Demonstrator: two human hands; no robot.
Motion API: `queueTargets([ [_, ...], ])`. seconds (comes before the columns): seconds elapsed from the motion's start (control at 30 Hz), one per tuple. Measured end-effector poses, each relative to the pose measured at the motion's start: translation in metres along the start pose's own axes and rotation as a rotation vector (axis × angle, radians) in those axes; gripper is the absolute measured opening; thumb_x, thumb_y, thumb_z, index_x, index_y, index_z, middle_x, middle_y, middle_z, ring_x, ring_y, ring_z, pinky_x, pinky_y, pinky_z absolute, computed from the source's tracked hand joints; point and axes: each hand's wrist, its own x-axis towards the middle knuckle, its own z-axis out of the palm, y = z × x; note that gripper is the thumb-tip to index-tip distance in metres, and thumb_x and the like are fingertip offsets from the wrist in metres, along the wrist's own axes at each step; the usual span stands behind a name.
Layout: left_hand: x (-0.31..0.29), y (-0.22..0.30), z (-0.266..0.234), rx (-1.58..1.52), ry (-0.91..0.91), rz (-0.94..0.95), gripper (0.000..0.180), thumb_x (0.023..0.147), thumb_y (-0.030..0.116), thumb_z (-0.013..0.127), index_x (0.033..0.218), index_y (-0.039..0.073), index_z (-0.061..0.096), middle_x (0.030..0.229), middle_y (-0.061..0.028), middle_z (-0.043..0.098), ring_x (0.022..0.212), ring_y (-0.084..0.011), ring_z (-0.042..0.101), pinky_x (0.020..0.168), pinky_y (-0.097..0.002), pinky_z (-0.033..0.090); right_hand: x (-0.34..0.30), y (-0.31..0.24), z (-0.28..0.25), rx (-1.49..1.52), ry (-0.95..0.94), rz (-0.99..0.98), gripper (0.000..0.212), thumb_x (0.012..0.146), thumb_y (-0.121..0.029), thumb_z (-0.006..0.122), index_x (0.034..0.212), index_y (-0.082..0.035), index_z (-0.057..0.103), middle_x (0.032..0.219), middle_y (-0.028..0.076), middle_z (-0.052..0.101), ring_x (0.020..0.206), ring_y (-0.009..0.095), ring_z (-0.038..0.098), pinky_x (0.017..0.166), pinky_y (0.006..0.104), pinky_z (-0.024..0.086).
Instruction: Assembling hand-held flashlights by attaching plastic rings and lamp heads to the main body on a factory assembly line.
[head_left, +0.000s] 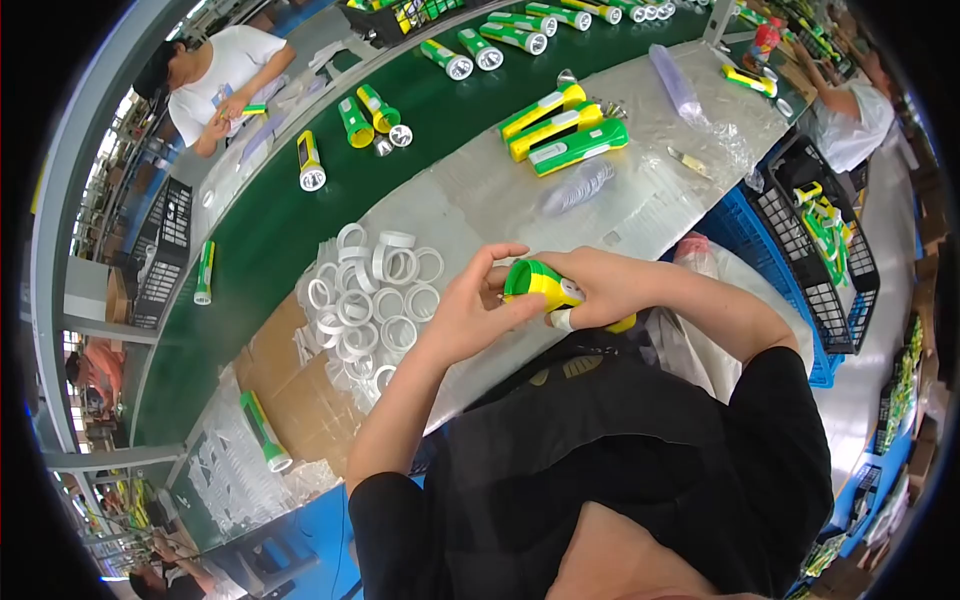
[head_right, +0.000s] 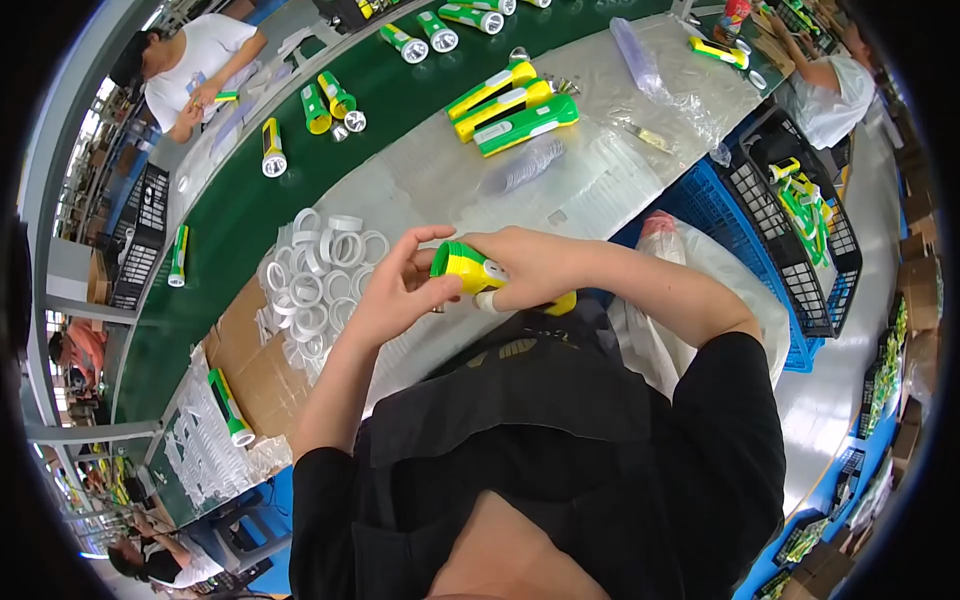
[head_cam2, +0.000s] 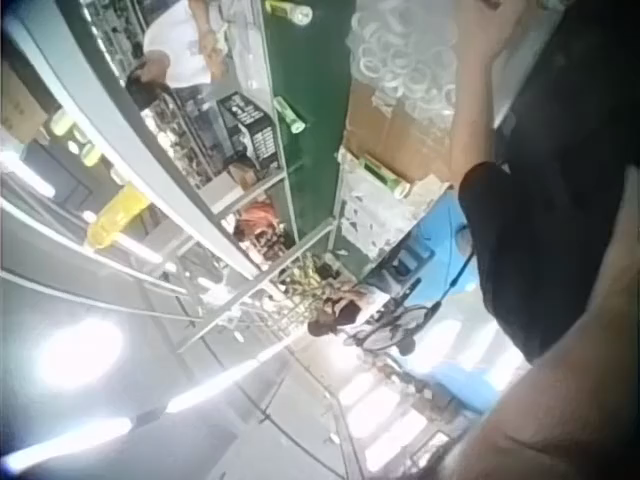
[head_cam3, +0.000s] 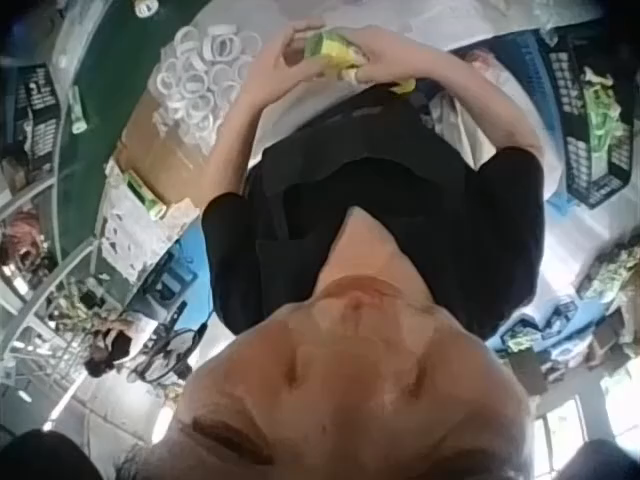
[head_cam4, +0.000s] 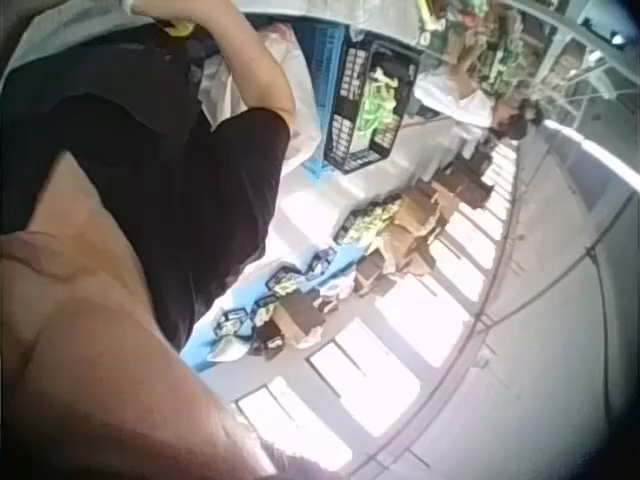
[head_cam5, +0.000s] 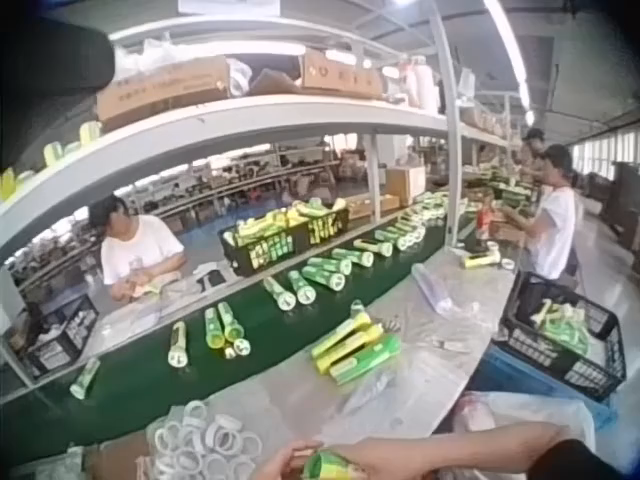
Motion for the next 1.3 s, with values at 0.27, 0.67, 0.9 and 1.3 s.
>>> queueTargets([
  [0.27,0.002,-0.027,-0.013,-0.125,0.225,0.218,0.048,0.082,0.002,0.071,0.126,0.004,0.053,0.109,-0.0058,0.061,0.100,-0.0120,0.058,0.088,-0.0271,0.047,0.005,0.019,0.023,-0.013,0.368,-0.048,0.058,0.082,-0.030,0.072,0.126,-0.003,0.045,0.102,0.018,0.065,0.093,0.034,0.065,0.082,0.0401,0.050],
  [0.67,0.037,-0.014,0.008,0.591,0.349,0.948,0.022,0.089,0.017,0.056,0.107,0.006,0.062,0.108,-0.0107,0.062,0.097,-0.0315,0.055,0.088,-0.0388,0.041,0.019,0.029,0.051,0.539,0.396,-0.130,0.047,0.095,-0.026,0.062,0.131,-0.003,0.041,0.099,0.007,0.058,0.080,0.013,0.062,0.071,0.0277,0.050],
  [0.9,0.068,-0.015,0.031,0.679,0.279,0.980,0.034,0.087,0.024,0.060,0.114,0.004,0.061,0.121,-0.0134,0.059,0.111,-0.0327,0.055,0.094,-0.0422,0.038,0.006,0.045,0.055,0.773,0.639,-0.146,0.047,0.098,-0.027,0.058,0.135,-0.005,0.037,0.099,0.008,0.058,0.078,0.014,0.062,0.067,0.0287,0.051],
  [1.3,0.144,-0.062,0.006,0.930,0.481,0.654,0.054,0.079,0.026,0.076,0.125,0.003,0.058,0.113,-0.0143,0.061,0.105,-0.0321,0.054,0.091,-0.0396,0.043,-0.019,0.059,0.037,0.953,0.705,-0.112,0.049,0.096,-0.037,0.056,0.128,-0.002,0.046,0.088,0.013,0.059,0.073,0.020,0.059,0.067,0.0309,0.047],
])
